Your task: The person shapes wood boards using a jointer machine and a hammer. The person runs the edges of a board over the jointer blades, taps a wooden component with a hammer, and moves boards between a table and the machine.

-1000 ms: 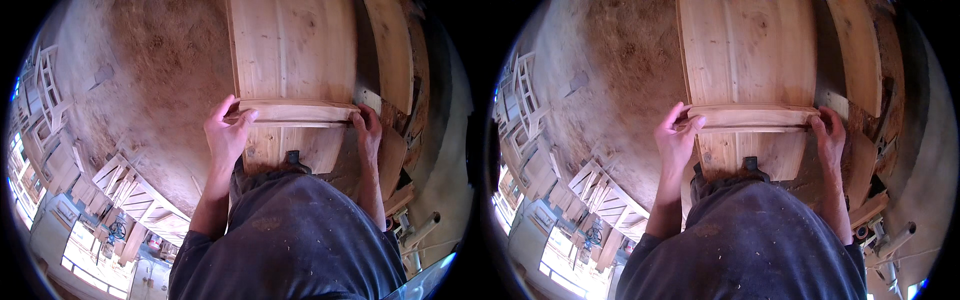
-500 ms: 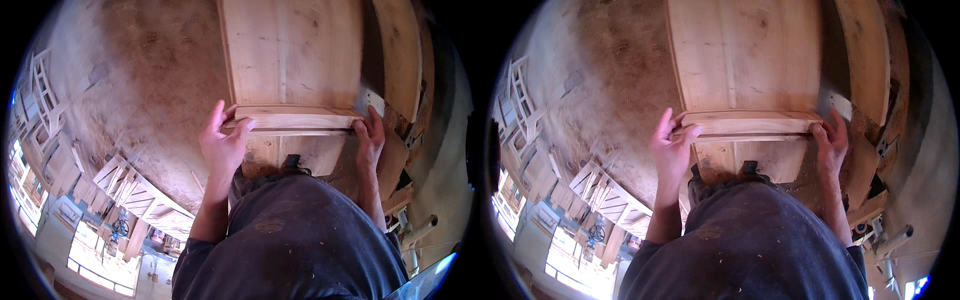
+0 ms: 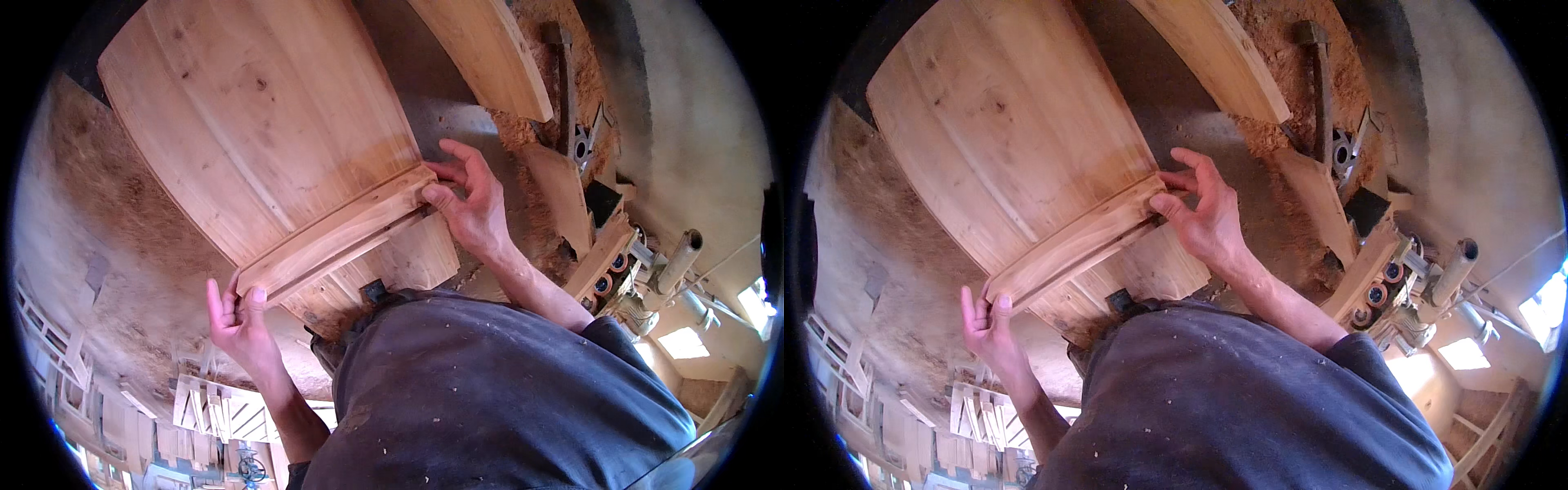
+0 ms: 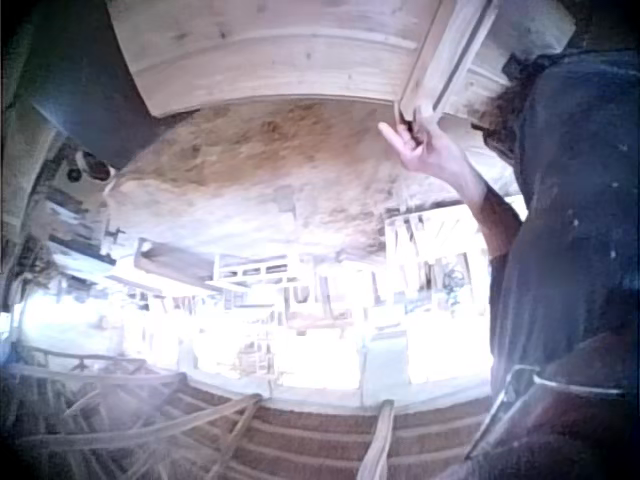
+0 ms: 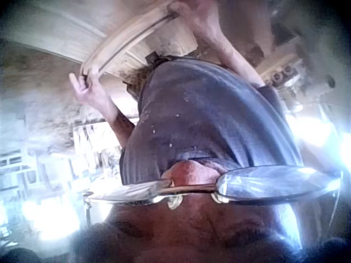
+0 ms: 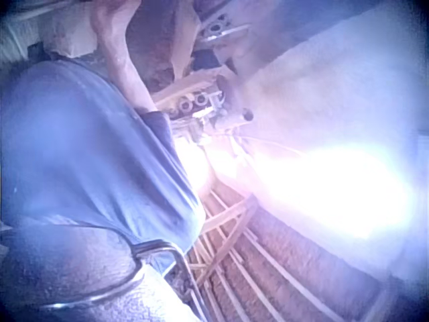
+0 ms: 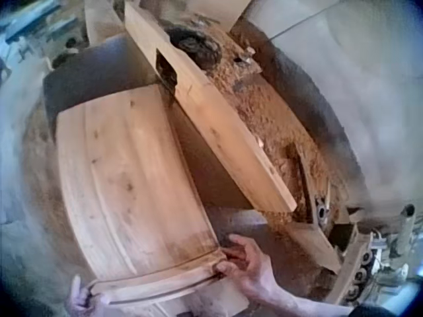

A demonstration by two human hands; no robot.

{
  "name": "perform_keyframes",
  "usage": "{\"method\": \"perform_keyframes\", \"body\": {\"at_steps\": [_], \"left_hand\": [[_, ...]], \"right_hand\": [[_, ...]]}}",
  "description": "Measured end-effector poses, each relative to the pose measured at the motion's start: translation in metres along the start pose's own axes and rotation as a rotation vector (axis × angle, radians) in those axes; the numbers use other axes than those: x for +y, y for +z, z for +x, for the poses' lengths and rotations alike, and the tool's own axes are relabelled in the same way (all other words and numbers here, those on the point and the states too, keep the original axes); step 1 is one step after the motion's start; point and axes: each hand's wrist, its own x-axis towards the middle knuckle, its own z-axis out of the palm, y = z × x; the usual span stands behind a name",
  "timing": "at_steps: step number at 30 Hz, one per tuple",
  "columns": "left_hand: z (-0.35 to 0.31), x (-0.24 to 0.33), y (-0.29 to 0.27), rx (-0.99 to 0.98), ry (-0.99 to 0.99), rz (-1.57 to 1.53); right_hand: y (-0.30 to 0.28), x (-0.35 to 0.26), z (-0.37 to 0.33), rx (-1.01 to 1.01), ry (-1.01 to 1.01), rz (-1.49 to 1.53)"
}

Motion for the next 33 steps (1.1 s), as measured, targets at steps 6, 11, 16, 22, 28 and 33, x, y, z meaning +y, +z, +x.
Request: {"method": "perform_keyframes", "body": {"at_steps": [6,11,16,22,28,33], "left_hand": [[-0.001,0.001,0.000,0.007,0.005,0.006],[0.008,-0.005,-0.001,-0.013,0.016,-0.025],[0.004,0.006,-0.001,0.010,-0.006,-0.035],[0.001,-0.012,0.004,0.077,-0.020,-0.054],[0.009,-0.025,0.004,0.020,0.051,-0.050],[0.018,-0.023,-0.003,-0.026,0.137,0.044]], "right_hand": [[-0.001,0.000,0.004,-0.016,0.033,0.053],[-0.003,0.001,0.010,0.018,0.054,0.177],[-0.004,-0.004,0.012,-0.007,0.042,0.203],[-0.001,0.008,0.008,-0.003,-0.036,0.143],[0.003,0.025,0.007,-0.021,-0.103,0.251],[0.012,0.031,0.018,-0.015,-0.222,0.259]]}}
